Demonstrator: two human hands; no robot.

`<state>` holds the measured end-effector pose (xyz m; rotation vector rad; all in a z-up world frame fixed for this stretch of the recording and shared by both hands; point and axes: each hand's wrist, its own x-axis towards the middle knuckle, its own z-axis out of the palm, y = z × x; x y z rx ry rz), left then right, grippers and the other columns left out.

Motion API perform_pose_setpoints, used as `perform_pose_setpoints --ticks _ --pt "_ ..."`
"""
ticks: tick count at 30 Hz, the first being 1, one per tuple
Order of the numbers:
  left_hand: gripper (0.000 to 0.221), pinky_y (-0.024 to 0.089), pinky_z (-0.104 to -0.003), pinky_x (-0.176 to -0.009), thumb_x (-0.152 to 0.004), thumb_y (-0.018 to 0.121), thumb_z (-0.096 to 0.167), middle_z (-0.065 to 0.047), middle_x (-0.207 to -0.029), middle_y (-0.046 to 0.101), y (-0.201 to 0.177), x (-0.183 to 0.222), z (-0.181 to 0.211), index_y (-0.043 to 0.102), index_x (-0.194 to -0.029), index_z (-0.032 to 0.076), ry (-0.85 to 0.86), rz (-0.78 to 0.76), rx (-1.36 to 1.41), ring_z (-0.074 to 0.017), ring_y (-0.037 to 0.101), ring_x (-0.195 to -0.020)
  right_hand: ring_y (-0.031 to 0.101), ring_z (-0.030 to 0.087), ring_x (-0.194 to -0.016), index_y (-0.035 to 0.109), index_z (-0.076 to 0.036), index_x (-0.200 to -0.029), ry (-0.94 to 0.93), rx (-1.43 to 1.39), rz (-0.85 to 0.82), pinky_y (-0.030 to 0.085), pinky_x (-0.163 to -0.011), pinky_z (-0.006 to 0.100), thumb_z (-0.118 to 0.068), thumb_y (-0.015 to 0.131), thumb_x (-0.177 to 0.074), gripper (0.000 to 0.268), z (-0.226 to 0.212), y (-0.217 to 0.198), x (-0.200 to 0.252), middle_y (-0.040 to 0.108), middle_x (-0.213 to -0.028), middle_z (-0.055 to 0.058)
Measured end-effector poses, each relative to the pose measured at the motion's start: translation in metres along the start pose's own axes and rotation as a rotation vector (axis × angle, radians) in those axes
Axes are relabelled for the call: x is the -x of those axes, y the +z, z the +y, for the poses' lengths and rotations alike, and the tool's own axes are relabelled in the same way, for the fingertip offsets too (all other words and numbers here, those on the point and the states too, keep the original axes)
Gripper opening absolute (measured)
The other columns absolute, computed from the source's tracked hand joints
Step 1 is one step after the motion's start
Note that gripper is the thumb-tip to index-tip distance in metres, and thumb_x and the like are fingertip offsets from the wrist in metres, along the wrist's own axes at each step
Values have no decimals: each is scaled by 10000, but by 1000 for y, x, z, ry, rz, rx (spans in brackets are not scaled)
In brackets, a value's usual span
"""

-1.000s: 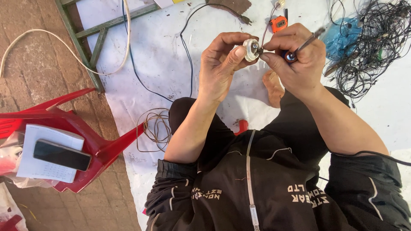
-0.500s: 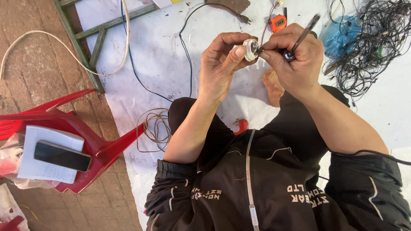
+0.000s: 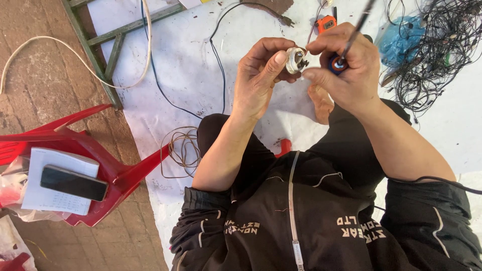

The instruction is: The person is repairing or assembling a small electrical fixture, using a screwdriver to secure wires into terminals.

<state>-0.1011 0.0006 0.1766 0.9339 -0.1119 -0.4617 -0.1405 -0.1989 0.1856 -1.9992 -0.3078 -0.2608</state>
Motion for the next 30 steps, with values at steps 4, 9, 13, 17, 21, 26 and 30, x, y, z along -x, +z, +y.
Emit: perform_pose_setpoints --ticks 4,9,13,17,21,26,30 --pt "332 653 -378 -832 -1026 721 362 -85 -1111 726 2 2 2 672 -1176 70 40 -55 41 -222 715 -1009 579 190 -770 682 -11 -1275 43 46 -27 488 -742 296 -190 941 -907 484 0 3 2 620 -1231 169" --pt "322 555 -334 -1038 -1057 747 279 -58 -1312 675 -7 2 -4 656 -1303 93 93 -172 25 -182 639 -1223 554 182 -725 715 -7 -1213 -7 68 37 498 -703 289 -205 923 -944 393 -5 5 2 630 -1108 177" --pt "317 557 -330 -1024 -1043 761 231 -53 -1287 679 -8 1 -5 646 -1303 92 75 -178 35 -176 635 -1187 553 181 -722 701 5 -1218 6 26 31 502 -687 282 -153 924 -952 381 -5 5 3 618 -1090 184" --pt "323 573 -390 -1008 -1063 731 256 -138 -1277 692 -8 0 1 632 -1308 71 76 -184 72 -240 661 -1186 607 194 -804 705 -11 -1233 58 54 15 483 -762 308 -98 882 -989 314 -5 0 5 640 -1161 164" --pt "303 551 -403 -1023 -1070 724 256 -149 -1282 696 -10 0 3 638 -1305 86 85 -190 61 -248 660 -1186 638 215 -813 703 -19 -1182 70 97 -7 466 -799 340 -73 807 -1045 181 -3 -4 7 651 -1117 145" --pt "303 535 -401 -1026 -1054 737 260 -146 -1286 693 -10 0 6 643 -1288 91 109 -169 39 -239 650 -1193 628 210 -844 717 -15 -1172 126 96 -23 459 -775 326 8 781 -1022 164 -3 -3 8 670 -1119 135" --pt "320 494 -316 -928 -1013 787 244 -155 -1291 696 -16 -3 0 652 -1266 100 110 -126 85 -198 650 -1151 557 202 -822 709 9 -1170 107 66 -36 458 -761 320 -44 742 -1076 113 -1 -1 8 683 -1081 126"
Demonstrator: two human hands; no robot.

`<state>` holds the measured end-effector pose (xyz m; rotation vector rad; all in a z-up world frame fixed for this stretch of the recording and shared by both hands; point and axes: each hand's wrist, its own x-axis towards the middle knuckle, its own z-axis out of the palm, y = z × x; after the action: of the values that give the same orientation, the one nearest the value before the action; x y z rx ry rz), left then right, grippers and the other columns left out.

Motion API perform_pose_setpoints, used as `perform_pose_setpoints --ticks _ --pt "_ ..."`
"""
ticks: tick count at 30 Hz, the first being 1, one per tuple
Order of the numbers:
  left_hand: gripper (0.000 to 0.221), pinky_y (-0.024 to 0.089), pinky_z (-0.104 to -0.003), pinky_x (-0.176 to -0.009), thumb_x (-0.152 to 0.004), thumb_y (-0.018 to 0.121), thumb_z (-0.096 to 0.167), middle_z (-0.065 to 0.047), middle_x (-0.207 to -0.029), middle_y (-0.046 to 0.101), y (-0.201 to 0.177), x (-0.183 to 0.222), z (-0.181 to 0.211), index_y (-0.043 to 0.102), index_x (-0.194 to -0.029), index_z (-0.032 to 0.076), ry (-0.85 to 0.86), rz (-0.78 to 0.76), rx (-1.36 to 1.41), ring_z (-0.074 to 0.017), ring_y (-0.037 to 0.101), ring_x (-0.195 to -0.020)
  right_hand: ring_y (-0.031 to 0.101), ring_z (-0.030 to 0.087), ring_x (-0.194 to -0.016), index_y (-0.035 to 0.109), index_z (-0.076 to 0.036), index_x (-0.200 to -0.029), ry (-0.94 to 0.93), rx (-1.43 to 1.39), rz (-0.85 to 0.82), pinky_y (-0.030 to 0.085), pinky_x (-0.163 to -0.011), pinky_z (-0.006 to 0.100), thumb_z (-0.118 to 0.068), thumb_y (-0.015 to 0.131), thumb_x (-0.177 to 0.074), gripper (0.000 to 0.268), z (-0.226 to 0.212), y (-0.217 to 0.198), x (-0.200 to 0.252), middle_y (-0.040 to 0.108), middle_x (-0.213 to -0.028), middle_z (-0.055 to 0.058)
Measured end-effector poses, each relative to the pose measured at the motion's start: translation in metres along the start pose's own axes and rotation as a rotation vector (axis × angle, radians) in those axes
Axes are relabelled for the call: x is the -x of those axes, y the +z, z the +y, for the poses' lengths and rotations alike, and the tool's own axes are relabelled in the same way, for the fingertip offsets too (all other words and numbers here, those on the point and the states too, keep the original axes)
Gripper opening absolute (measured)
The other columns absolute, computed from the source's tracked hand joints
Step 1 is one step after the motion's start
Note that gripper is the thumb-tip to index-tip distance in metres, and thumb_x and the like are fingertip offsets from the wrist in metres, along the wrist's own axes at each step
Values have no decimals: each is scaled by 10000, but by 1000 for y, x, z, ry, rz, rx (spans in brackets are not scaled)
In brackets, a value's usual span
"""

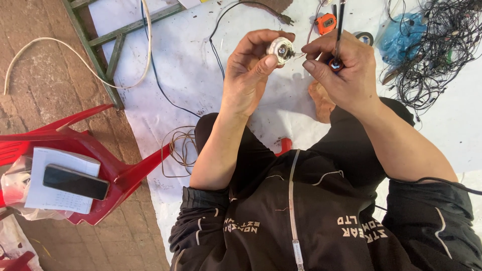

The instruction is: The person is repairing or assembling a small electrical fixture, using a screwdriver to secure wires into terminals.

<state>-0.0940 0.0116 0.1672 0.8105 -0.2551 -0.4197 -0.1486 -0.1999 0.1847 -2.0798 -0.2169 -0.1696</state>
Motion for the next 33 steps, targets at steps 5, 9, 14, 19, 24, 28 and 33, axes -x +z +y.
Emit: perform_pose_setpoints --ticks 5,9,14,19,24,28,33 --pt "489 535 -368 -1065 -1089 700 108 -120 -1357 631 -21 3 -11 506 -1538 100 -27 77 221 -303 646 -1213 581 198 -816 697 38 -1188 26 -35 -28 472 -746 305 -25 723 -1083 125 -3 1 -2 675 -1075 137" --pt "265 608 -374 -1050 -1130 572 130 -184 -1246 675 -18 -1 2 575 -1363 5 -56 197 460 -383 685 -1206 551 100 -779 555 -30 -1409 300 -239 -142 479 -763 247 -99 668 -1064 369 -13 -4 -9 643 -1048 37" --pt "259 604 -375 -1065 -1125 585 205 -246 -1362 610 -30 -1 -1 597 -1316 30 -54 243 518 -337 673 -1238 558 109 -687 633 -91 -1174 738 -888 364 519 -643 198 -78 689 -887 293 1 -34 -21 644 -953 74" --pt "460 597 -361 -1066 -1115 567 256 -253 -1406 603 -34 -5 0 544 -1331 -150 -57 347 536 -309 654 -1259 655 228 -711 591 -148 -967 897 -1309 772 449 -502 306 -229 820 -701 361 7 -14 -20 695 -1037 138" --pt "383 589 -388 -1085 -1120 592 305 -218 -1364 647 -41 -5 7 575 -1364 10 21 324 528 -319 669 -1251 616 250 -614 270 -216 -1599 640 -1040 -311 462 -359 325 -233 689 -947 774 -9 -1 -6 627 -900 143" --pt "363 597 -425 -1074 -1142 576 306 -215 -1343 669 -49 -3 10 596 -1375 29 113 306 449 -355 675 -1244 578 180 -782 396 -137 -1612 548 -399 -418 516 -652 279 -72 668 -890 774 -28 -12 -3 596 -996 121" --pt "309 625 -441 -982 -1115 601 338 -215 -1306 666 -56 -2 16 614 -1309 97 145 364 412 -380 691 -1196 614 128 -714 410 -9 -1587 238 -206 -577 495 -790 275 -170 640 -958 689 -27 -15 4 679 -815 12"
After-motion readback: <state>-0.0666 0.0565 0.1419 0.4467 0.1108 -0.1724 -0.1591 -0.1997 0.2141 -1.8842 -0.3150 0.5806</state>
